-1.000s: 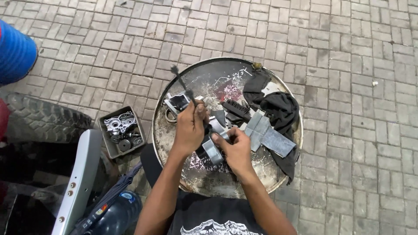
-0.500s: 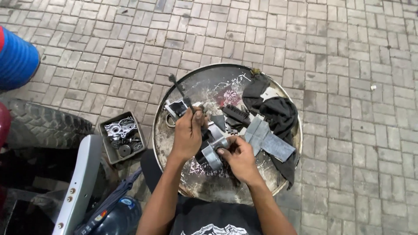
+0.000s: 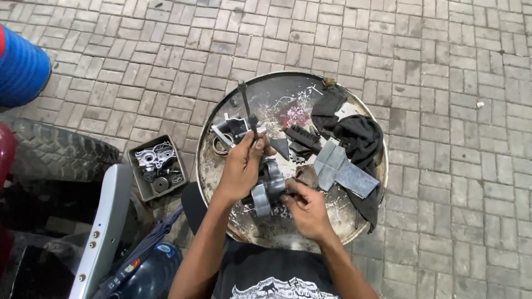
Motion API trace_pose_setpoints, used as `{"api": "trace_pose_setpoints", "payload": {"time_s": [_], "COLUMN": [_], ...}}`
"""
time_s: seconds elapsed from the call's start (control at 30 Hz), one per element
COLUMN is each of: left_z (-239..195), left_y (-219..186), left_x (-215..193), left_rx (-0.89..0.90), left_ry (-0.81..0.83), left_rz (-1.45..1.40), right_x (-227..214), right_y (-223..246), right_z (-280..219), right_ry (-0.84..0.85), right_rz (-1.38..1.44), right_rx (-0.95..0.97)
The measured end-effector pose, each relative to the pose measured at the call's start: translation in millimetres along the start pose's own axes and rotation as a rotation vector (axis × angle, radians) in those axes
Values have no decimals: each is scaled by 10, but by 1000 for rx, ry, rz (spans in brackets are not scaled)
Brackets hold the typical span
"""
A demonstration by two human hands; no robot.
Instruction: The person cleans a metal engine casing using a dark cloth. They wipe the exterior and interior surfaces of the part, which is resting on a round metal tray. The person also handles a small metal ring and a brush during the process.
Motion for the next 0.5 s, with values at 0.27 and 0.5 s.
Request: {"api": "trace_pose_setpoints", "payload": {"time_s": [0.27,0.5], "left_z": [-504,-919], "left_y": [-709,-554], "left_x": [-225,-510], "left_rx": [-460,-222], "left_ry": [-73,-463], "left_rz": [71,655], "right_x": [216,608], "right_y": [108,377], "right_z": [-218,-354], "right_ry": [97,271], "right_rz": [-228,-439], "right_rx": [-8,-478]}}
Point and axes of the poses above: each hand's wrist, its own z-axis towards the middle knuckle, its own x-axis out of the palm, y = z × x, the point moved 5 cm from there along z, towards the middle knuckle, and after that the axes turned 4 degrees about x, right-handed, at the moved point
